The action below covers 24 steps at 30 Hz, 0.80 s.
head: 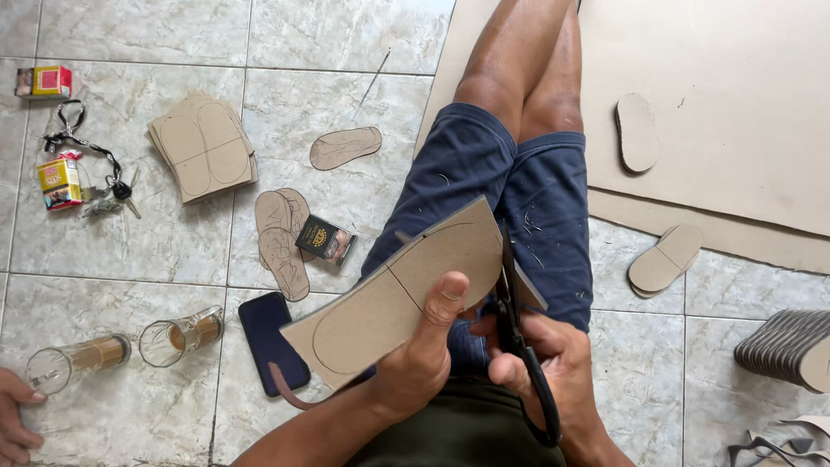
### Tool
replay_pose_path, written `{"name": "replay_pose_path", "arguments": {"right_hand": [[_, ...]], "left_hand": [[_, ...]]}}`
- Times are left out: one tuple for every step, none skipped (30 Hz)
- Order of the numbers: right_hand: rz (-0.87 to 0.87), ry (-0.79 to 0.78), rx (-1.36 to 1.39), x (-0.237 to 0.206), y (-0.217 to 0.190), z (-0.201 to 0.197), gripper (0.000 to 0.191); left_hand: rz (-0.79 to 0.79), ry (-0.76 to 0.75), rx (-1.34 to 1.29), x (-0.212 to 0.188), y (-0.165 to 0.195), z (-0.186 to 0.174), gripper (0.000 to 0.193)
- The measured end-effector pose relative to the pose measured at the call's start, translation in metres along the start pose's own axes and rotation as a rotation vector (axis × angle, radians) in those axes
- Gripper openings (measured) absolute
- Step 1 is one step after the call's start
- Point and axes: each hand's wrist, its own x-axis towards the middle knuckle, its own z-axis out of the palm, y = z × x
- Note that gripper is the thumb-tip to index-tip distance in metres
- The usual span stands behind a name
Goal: The person sits on the floor cutting sandal insoles from cardboard sheets. They cut along drawn outlines with scissors, trim the edges, set finished insoles aside, and stack the cut pieces into piles.
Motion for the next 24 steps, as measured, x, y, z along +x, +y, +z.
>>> {"name": "replay_pose_path", "arguments": {"right_hand": [[-0.038,0.001,0.007,0.002,-0.003,0.002,0.075],[-0.083,0.0,0.014,0.006,-0.005,0.003,0.075],[-0.131,-0.016,0.039,0.01,-0.007,0.004,0.077],[-0.168,-0.031,0.064,0.011,-0.008,0.005,0.078],[-0.198,-0.047,0.091,0.01,-0.008,0.006,0.08],[-0.191,-0.041,0.112,0.009,-0.007,0.007,0.081],[-0.192,-0.035,0.131,0.007,-0.004,0.008,0.082],[-0.196,-0.026,0.148,0.006,-0.001,0.008,0.083],[-0.192,-0.022,0.15,0.005,0.002,0.008,0.081],[-0.183,-0.022,0.151,0.003,0.004,0.006,0.079],[-0.171,-0.024,0.154,0.002,0.006,0.004,0.078],[-0.142,-0.014,0.13,0.001,0.008,0.003,0.079],[-0.116,-0.001,0.106,0.0,0.008,0.002,0.08],[-0.091,0.008,0.083,0.0,0.007,0.001,0.081],[-0.092,-0.008,0.081,0.001,0.006,0.001,0.081],[-0.095,-0.022,0.08,0.002,0.003,0.001,0.082],[-0.098,-0.034,0.078,0.003,0.001,0.002,0.082],[-0.136,-0.056,0.122,0.003,-0.002,0.003,0.082],[-0.176,-0.08,0.168,0.004,-0.003,0.005,0.082],[-0.214,-0.103,0.213,0.004,-0.005,0.006,0.082],[-0.193,-0.083,0.182,0.004,-0.006,0.006,0.081],[-0.173,-0.063,0.149,0.004,-0.006,0.006,0.081],[-0.151,-0.047,0.115,0.003,-0.006,0.006,0.081],[-0.111,-0.037,0.125,0.003,-0.005,0.005,0.08]], "left_hand": [[-0.009,0.026,-0.06,0.002,0.001,0.0,0.026],[-0.013,0.055,-0.116,0.006,0.003,-0.003,0.025],[-0.254,-0.018,-0.334,0.01,0.006,-0.007,0.028],[-0.503,-0.102,-0.553,0.013,0.011,-0.013,0.032],[-0.76,-0.193,-0.769,0.015,0.017,-0.019,0.037],[-0.757,-0.213,-0.752,0.018,0.021,-0.023,0.038],[-0.745,-0.232,-0.735,0.021,0.023,-0.026,0.04],[-0.729,-0.252,-0.721,0.023,0.024,-0.027,0.041],[-0.719,-0.213,-0.777,0.026,0.024,-0.026,0.04],[-0.714,-0.172,-0.832,0.027,0.025,-0.025,0.039],[-0.712,-0.129,-0.886,0.029,0.024,-0.024,0.038],[-0.709,-0.116,-0.906,0.029,0.023,-0.024,0.037],[-0.704,-0.104,-0.928,0.03,0.021,-0.024,0.036],[-0.698,-0.089,-0.948,0.03,0.02,-0.025,0.035],[-0.716,-0.137,-0.91,0.029,0.018,-0.028,0.035],[-0.732,-0.186,-0.871,0.028,0.017,-0.032,0.035],[-0.747,-0.237,-0.834,0.027,0.016,-0.034,0.035],[-0.727,-0.247,-0.812,0.026,0.016,-0.035,0.035],[-0.707,-0.256,-0.788,0.025,0.015,-0.035,0.036],[-0.687,-0.267,-0.765,0.024,0.015,-0.035,0.036],[-0.696,-0.238,-0.802,0.023,0.014,-0.034,0.036],[-0.703,-0.209,-0.841,0.023,0.012,-0.033,0.035],[-0.712,-0.176,-0.878,0.023,0.01,-0.031,0.035],[-0.72,-0.156,-0.882,0.022,0.008,-0.031,0.034]]}}
